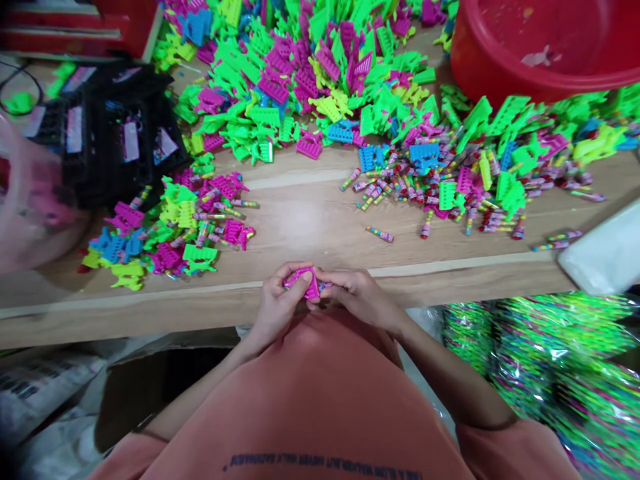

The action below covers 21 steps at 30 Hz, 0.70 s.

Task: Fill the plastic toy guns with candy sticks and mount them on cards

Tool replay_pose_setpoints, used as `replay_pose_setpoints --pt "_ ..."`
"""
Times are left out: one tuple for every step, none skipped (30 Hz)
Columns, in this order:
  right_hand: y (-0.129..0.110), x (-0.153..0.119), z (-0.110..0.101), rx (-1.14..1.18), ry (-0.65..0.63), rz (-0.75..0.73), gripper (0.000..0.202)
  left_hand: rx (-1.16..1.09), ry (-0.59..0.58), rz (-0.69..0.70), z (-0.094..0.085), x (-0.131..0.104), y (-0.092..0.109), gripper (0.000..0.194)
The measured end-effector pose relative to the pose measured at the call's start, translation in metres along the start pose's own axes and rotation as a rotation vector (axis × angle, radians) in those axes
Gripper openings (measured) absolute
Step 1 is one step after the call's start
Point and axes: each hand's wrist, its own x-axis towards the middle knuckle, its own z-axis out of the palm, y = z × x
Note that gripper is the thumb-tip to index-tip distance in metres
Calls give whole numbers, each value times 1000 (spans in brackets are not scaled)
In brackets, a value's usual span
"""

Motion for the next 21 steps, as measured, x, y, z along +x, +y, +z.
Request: replay_pose_setpoints --pt "2 0 0 61 -4 26 30 8 -11 7 0 -2 0 46" --pt "3 1 0 110 5 47 29 17 -20 18 -1 -3 0 45" --pt "4 1 0 143 25 59 27 27 -26 31 -1 -5 0 44" --pt "4 2 1 160 54 65 24 38 -32 42 -2 -6 0 43" --pt "4 3 2 162 86 64 22 46 -37 51 -2 -7 0 43" --pt "3 4 3 152 110 60 21 52 -42 57 -1 -7 0 42" --pt "2 5 4 139 122 54 20 53 -44 59 0 -7 0 42" --pt "1 6 5 125 124 48 20 49 -42 55 1 -7 0 42" --pt "0 8 6 106 124 41 20 43 -36 47 3 -6 1 42" --pt "-1 10 6 83 128 28 21 36 -26 38 4 -5 2 43" --pt "-2 12 6 49 138 5 22 35 -15 29 5 -4 3 43" --pt "-3 15 5 1 153 -32 23 44 6 28 4 -2 7 42" --pt "-4 17 2 -61 178 -84 25 70 40 47 1 0 12 40" --pt "-4 19 -2 -132 212 -142 28 116 93 90 -5 2 18 37" --pt "-3 20 -7 -205 256 -195 33 182 172 153 -14 3 28 34" --pt "-2 20 -14 -276 311 -234 37 259 273 234 -27 5 39 31" --pt "-1 18 -22 -342 370 -250 38 343 390 323 -43 6 53 30" --pt "2 15 -31 -399 432 -244 37 424 518 395 -61 7 69 32" --pt "5 11 -39 -447 496 -219 34 496 591 454 -81 7 85 40" --pt "10 7 -47 -492 555 -179 32 543 649 531 -99 7 101 50" --pt "14 3 -55 -533 612 -137 31 589 718 633 -115 7 116 62"
